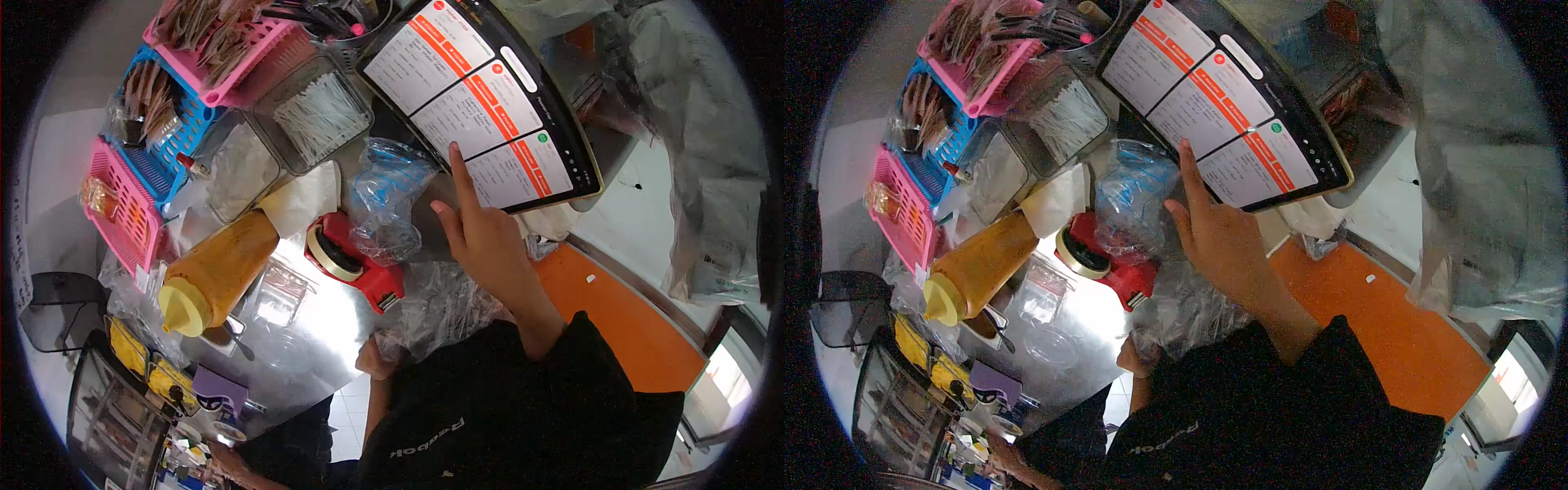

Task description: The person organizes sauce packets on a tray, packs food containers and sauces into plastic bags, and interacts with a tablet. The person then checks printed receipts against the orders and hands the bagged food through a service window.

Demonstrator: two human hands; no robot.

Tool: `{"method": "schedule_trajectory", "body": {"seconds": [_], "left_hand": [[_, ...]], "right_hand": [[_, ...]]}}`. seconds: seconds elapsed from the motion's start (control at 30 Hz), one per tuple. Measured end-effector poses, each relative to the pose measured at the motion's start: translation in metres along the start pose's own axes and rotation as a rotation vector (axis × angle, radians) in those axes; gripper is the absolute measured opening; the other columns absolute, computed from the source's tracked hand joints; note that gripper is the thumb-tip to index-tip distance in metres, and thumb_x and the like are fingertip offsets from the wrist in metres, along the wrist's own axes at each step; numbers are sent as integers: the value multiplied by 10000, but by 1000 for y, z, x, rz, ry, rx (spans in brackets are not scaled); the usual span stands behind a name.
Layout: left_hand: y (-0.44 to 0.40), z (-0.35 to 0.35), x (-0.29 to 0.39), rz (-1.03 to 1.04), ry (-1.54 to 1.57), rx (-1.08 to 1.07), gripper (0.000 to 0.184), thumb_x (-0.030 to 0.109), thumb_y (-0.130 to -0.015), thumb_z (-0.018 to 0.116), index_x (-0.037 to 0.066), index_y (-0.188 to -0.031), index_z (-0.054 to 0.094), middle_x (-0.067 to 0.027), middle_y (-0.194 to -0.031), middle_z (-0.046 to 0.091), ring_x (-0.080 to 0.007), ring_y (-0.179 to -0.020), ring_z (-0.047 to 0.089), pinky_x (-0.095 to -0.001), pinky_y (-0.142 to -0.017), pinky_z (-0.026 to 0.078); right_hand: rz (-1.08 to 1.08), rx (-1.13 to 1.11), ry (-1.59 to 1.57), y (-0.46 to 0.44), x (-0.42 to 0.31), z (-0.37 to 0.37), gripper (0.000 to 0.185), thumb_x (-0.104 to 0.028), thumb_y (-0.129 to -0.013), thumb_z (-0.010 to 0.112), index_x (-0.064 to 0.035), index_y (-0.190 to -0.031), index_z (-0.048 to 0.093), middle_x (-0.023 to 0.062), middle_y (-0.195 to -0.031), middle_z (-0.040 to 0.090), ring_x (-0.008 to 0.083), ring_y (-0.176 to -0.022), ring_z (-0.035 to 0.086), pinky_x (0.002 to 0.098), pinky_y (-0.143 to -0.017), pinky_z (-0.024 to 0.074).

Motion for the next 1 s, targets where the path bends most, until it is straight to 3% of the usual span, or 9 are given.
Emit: {"method": "schedule_trajectory", "body": {"seconds": [0.13,0.27,0.33,0.37,0.6,0.73,0.83,0.9,1.0], "left_hand": [[2,0,-2,-125,-132,-214,534,451,-640,741,25,-942,629,-115,-712,642,-295,-562,617,-369,-498,501],[16,5,-9,-1,3,31,566,455,-607,751,32,-964,632,-114,-729,649,-297,-574,620,-384,-506,502],[13,8,-10,-192,-115,-271,576,465,-594,749,36,-959,632,-112,-736,649,-298,-577,619,-393,-506,500],[13,9,-10,-204,-110,-266,574,469,-594,746,37,-954,631,-111,-737,648,-299,-577,618,-396,-504,498],[6,3,-6,-132,-103,-71,563,471,-612,728,32,-948,619,-113,-738,645,-306,-577,616,-403,-495,493],[8,7,-3,-224,-121,-84,562,457,-652,700,20,-994,609,-128,-753,644,-317,-576,615,-398,-490,494],[9,11,-3,17,-9,223,558,444,-669,691,16,-1016,607,-139,-769,644,-319,-583,619,-401,-496,498],[7,7,-2,-44,-57,80,535,374,-666,718,4,-1030,591,-145,-811,646,-314,-642,634,-398,-541,508],[-9,-11,13,-171,-39,-143,511,243,-671,736,6,-1086,555,-171,-893,638,-343,-771,634,-396,-653,517]], "right_hand": [[-5,6,10,5,4,2,685,-327,-943,441,-38,-1447,78,182,-560,579,368,-505,598,463,-479,480],[10,6,63,7,13,4,692,-337,-937,451,-61,-1452,78,174,-547,574,367,-506,596,473,-481,475],[-17,53,72,7,18,5,703,-345,-933,458,-65,-1452,76,176,-551,577,367,-507,596,475,-488,476],[-30,75,76,8,19,5,708,-349,-931,461,-67,-1453,75,176,-554,578,367,-507,596,476,-491,476],[133,377,-108,31,30,-47,719,-257,-929,529,-63,-1461,86,45,-460,447,113,-392,416,271,-427,317],[69,281,-104,36,31,-47,716,-284,-925,535,-76,-1461,108,47,-463,453,121,-396,428,280,-433,332],[-17,103,64,43,35,-29,701,-329,-929,508,-81,-1459,122,83,-506,496,184,-453,497,325,-457,382],[-19,26,153,45,47,-21,713,-397,-935,457,-88,-1458,85,151,-582,580,313,-546,618,404,-488,466],[115,220,-50,57,37,-53,706,-343,-921,514,-62,-1448,137,138,-615,588,279,-559,617,384,-507,474]]}}
Point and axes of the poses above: each hand's wrist, its own y-axis away from the middle knuckle, its own z-axis out of the palm, x = y × z, the point moved 3 cm from there along -y, towards the middle knuckle
